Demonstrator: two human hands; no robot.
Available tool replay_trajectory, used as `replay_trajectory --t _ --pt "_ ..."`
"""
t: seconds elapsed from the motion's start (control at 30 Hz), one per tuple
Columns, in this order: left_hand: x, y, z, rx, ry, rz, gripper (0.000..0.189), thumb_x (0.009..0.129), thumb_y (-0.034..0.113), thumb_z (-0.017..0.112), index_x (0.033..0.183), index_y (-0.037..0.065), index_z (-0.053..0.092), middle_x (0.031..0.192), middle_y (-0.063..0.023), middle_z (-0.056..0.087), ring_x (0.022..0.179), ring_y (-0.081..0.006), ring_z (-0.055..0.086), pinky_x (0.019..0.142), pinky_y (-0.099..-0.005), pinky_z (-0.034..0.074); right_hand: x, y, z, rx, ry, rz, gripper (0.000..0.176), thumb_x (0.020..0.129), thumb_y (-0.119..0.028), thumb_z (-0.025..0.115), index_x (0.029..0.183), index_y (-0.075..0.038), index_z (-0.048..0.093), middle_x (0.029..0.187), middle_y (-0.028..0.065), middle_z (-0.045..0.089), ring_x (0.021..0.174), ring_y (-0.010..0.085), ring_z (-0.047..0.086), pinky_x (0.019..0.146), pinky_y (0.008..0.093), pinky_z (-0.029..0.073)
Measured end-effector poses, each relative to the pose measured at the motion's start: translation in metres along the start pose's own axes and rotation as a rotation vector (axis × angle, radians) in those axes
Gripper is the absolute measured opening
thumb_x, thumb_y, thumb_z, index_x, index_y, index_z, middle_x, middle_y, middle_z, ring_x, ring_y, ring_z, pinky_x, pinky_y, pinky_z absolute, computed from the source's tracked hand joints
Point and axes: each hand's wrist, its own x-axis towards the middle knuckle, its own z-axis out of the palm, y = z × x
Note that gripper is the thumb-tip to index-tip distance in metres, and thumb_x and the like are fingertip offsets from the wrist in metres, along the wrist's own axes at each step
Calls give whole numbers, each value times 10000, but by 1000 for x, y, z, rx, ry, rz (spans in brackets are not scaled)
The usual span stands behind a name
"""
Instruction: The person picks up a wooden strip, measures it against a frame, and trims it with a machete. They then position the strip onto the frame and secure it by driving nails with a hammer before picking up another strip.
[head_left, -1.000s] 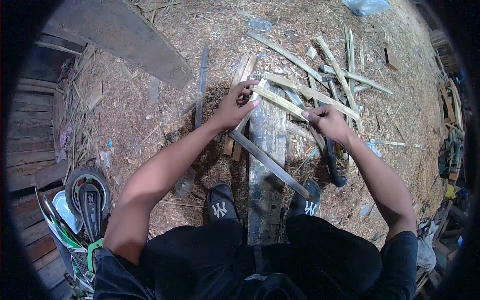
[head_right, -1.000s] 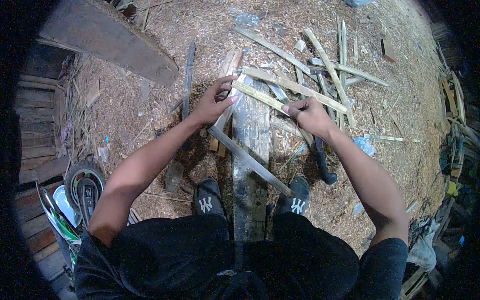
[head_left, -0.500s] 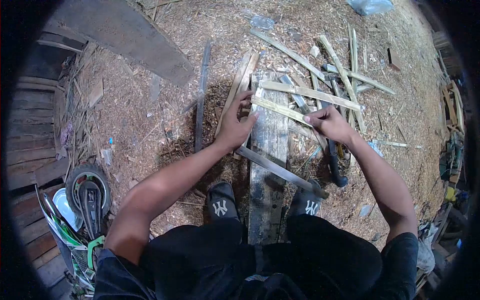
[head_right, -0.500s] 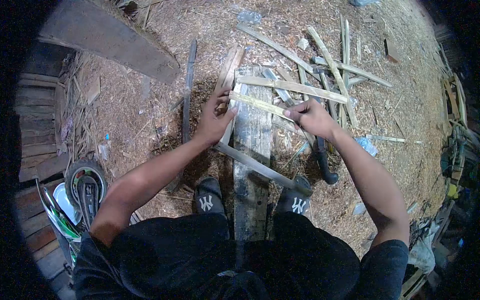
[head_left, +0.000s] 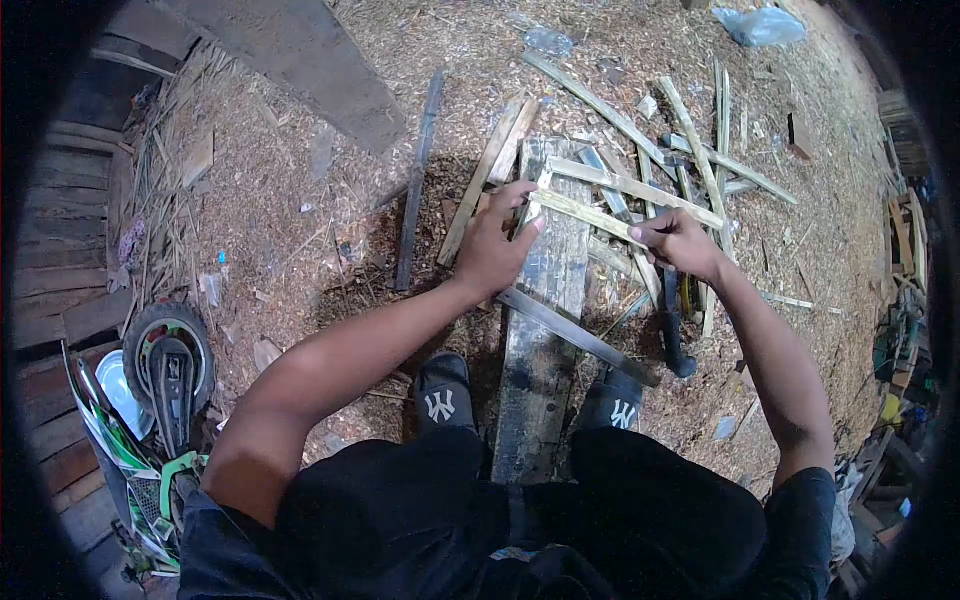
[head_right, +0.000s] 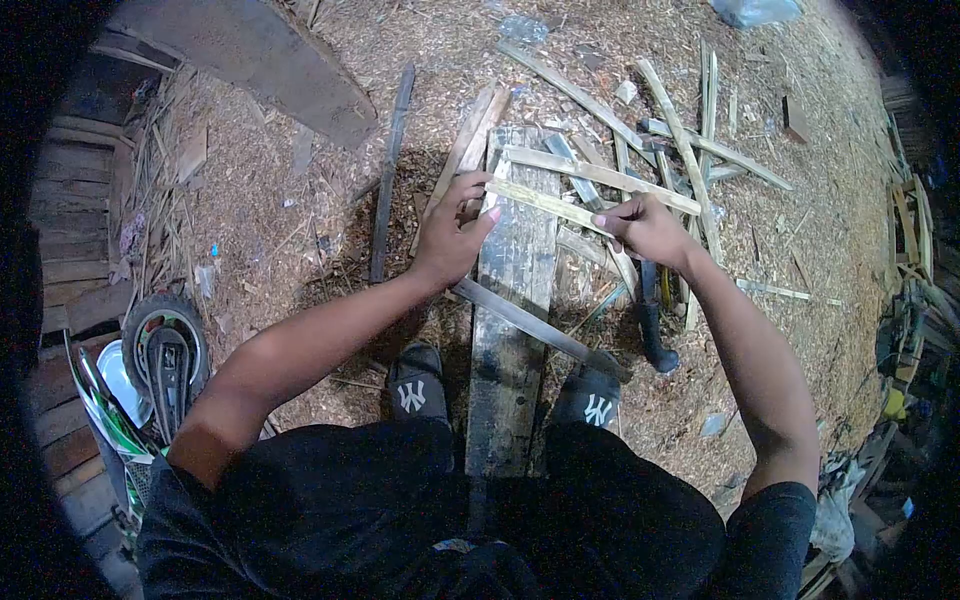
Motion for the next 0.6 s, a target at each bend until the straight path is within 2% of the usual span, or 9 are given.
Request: replay_trajectory --t 0.2,0.3,0.37,0.47,0.6 --pt "2 1 -3 122 -3 125 400 936 160 660 1313 109 539 1189 -119 655 1071 -244 672 873 -349 542 -1 -1 3 56 22 -8 347 926 -366 706 932 -26 774 589 -7 586 514 76 493 502 277 377" --pt "5 1 -2 68 5 28 312 944 158 649 1240 86 583 1134 -124 676 994 -251 695 864 -377 536 -2 -5 1 46 39 -38 349 927 -362 703 862 -24 763 581 -6 583 500 75 488 491 274 375" --pt "10 0 -3 126 41 128 220 951 140 633 1156 67 605 1068 -131 690 906 -263 705 824 -382 528 0 -1 -2 0 40 -70 365 929 -361 697 790 -26 737 585 2 596 486 78 488 484 275 381" --pt "11 7 -2 246 84 152 166 952 129 624 1098 53 605 1026 -127 689 839 -272 700 761 -370 526 -5 -9 0 -8 63 -78 387 933 -358 690 734 -26 707 582 8 599 476 82 491 480 276 386" --pt "12 3 6 211 117 150 144 951 96 612 1086 48 599 1000 -132 679 822 -253 692 759 -337 518 -5 -7 0 3 66 -72 369 934 -350 688 767 -23 726 582 15 601 477 85 498 477 275 390"
